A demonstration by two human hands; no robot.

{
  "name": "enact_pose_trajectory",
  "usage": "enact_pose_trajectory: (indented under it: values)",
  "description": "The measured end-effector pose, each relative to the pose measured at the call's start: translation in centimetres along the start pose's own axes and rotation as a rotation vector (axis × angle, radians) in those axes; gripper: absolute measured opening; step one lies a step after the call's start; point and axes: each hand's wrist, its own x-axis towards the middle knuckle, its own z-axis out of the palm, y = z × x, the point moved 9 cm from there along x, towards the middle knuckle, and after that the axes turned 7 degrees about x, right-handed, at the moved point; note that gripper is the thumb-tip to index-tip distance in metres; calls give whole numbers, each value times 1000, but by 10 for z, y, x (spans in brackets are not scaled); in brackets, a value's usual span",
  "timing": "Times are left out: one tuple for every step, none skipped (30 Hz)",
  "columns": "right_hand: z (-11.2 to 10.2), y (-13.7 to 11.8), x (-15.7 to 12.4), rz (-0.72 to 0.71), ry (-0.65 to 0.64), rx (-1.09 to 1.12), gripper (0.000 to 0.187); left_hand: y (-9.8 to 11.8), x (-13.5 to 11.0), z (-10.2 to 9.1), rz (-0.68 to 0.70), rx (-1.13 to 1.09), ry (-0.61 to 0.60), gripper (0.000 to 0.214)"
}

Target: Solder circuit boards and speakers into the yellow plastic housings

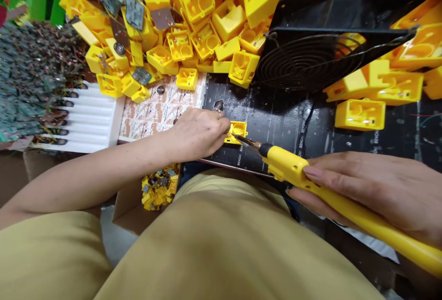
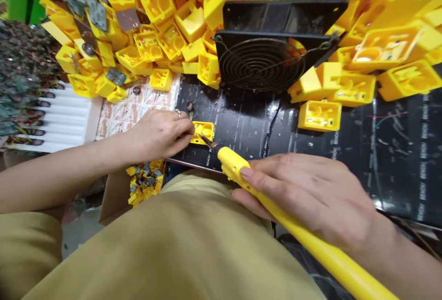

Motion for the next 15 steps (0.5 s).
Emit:
enact_pose_trajectory:
  values:
    - [1, -1, 3, -22, -6, -17, 15, 0, 1, 0, -6, -4, -22, 24]
    - [1, -3, 7, -44, -7, -26, 7, 0, 2, 0, -10, -4, -39, 22]
    - [0, -6, 11, -71, -1, -28, 5, 0, 4, -1, -14, 1, -50, 21]
    - [-1, -10, 14, -106, 3, -26, 7, 0, 4, -1, -15, 6, -55, 20]
    - [-2, -13, 18, -140, 13, -21, 9, -1, 5, -2, -15, 11, -56, 20]
    - [-3, -15, 20, -162, 13, -20, 10, 0, 6, -2, -10, 12, -55, 19]
    - [-3, -16, 23, -181, 8, -21, 12, 0, 7, -2, -6, 11, -50, 19]
    - [-3, -17, 24, -200, -1, -25, 12, 0, 7, -3, -1, 9, -44, 18]
    - [-2, -17, 26, -213, -20, -34, 12, 1, 8, -3, 6, 8, -39, 18]
    - [-1, -17, 27, -232, -41, -44, 11, 2, 9, -3, 13, 9, -37, 18]
    - [1, -18, 28, -255, -64, -56, 12, 2, 9, -3, 18, 11, -43, 18]
    - [2, -18, 29, -278, -93, -69, 13, 2, 10, -2, 20, 12, -57, 19]
    - [3, -19, 29, -300, -115, -80, 14, 3, 11, -1, 21, 9, -78, 19]
    - [3, -20, 30, -317, -138, -89, 16, 3, 11, 0, 20, 3, -99, 19]
    - [3, -22, 29, -338, -155, -87, 16, 2, 12, 1, 17, -5, -114, 20]
